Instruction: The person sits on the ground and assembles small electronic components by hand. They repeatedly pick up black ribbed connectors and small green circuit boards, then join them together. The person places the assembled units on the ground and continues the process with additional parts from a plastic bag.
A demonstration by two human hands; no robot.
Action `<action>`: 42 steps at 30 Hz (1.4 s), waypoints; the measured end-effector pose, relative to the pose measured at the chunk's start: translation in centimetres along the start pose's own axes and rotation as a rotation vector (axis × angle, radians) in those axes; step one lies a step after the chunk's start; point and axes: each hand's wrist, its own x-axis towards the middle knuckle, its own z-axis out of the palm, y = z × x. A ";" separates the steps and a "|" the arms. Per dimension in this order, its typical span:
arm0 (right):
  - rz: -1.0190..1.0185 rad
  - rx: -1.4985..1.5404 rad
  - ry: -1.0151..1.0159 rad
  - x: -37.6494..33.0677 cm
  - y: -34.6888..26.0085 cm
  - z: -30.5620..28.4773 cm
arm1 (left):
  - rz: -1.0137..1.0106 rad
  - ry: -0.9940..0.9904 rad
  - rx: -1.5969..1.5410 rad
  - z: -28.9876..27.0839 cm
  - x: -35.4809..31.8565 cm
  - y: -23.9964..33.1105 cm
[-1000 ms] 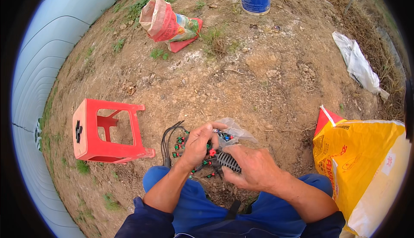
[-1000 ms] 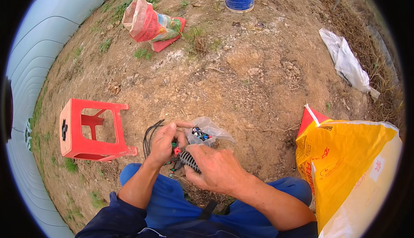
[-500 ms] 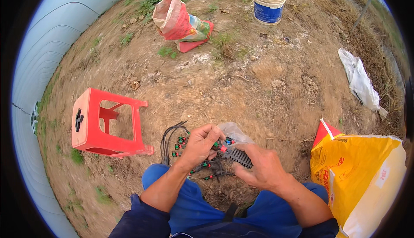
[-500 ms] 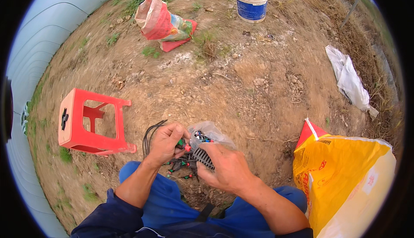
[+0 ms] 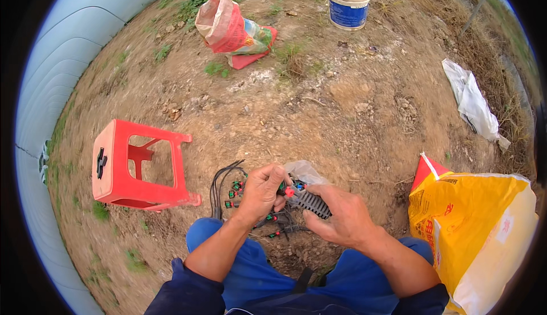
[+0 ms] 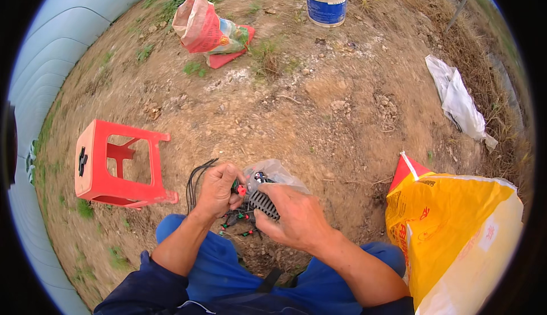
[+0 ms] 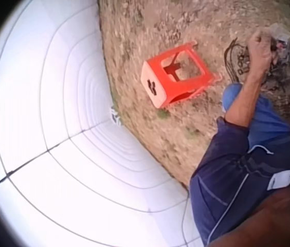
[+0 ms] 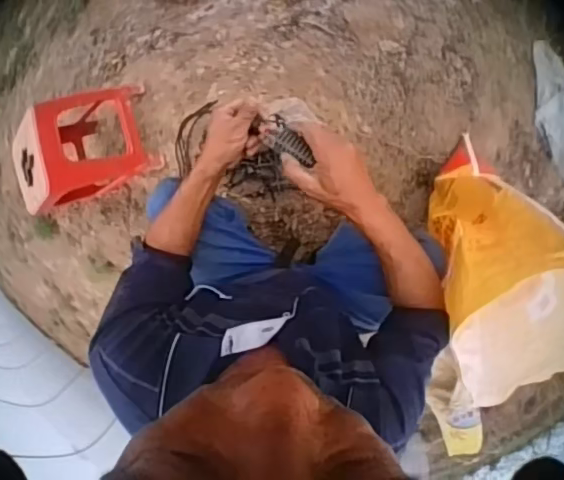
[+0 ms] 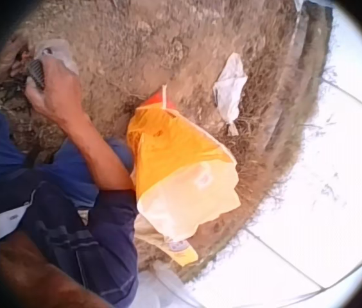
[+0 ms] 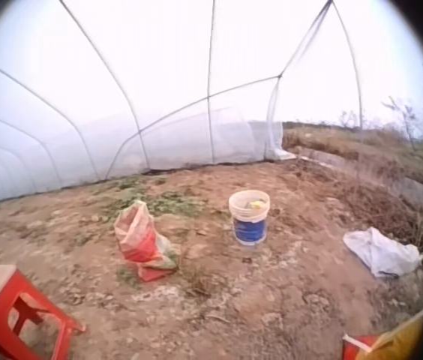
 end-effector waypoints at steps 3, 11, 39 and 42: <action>-0.002 -0.010 0.018 -0.1 -0.1 0.2 | 0.037 0.016 0.069 0.6 -0.1 -0.2; 0.018 0.033 -0.012 -0.3 -0.7 0.0 | 0.281 0.028 0.279 0.9 0.1 -1.6; -0.048 0.061 0.025 -0.6 -1.8 -0.9 | 0.119 -0.054 0.040 1.3 -0.9 0.9; -0.050 0.049 0.025 -0.6 -2.0 -1.0 | 0.134 -0.064 0.038 1.6 -1.1 1.0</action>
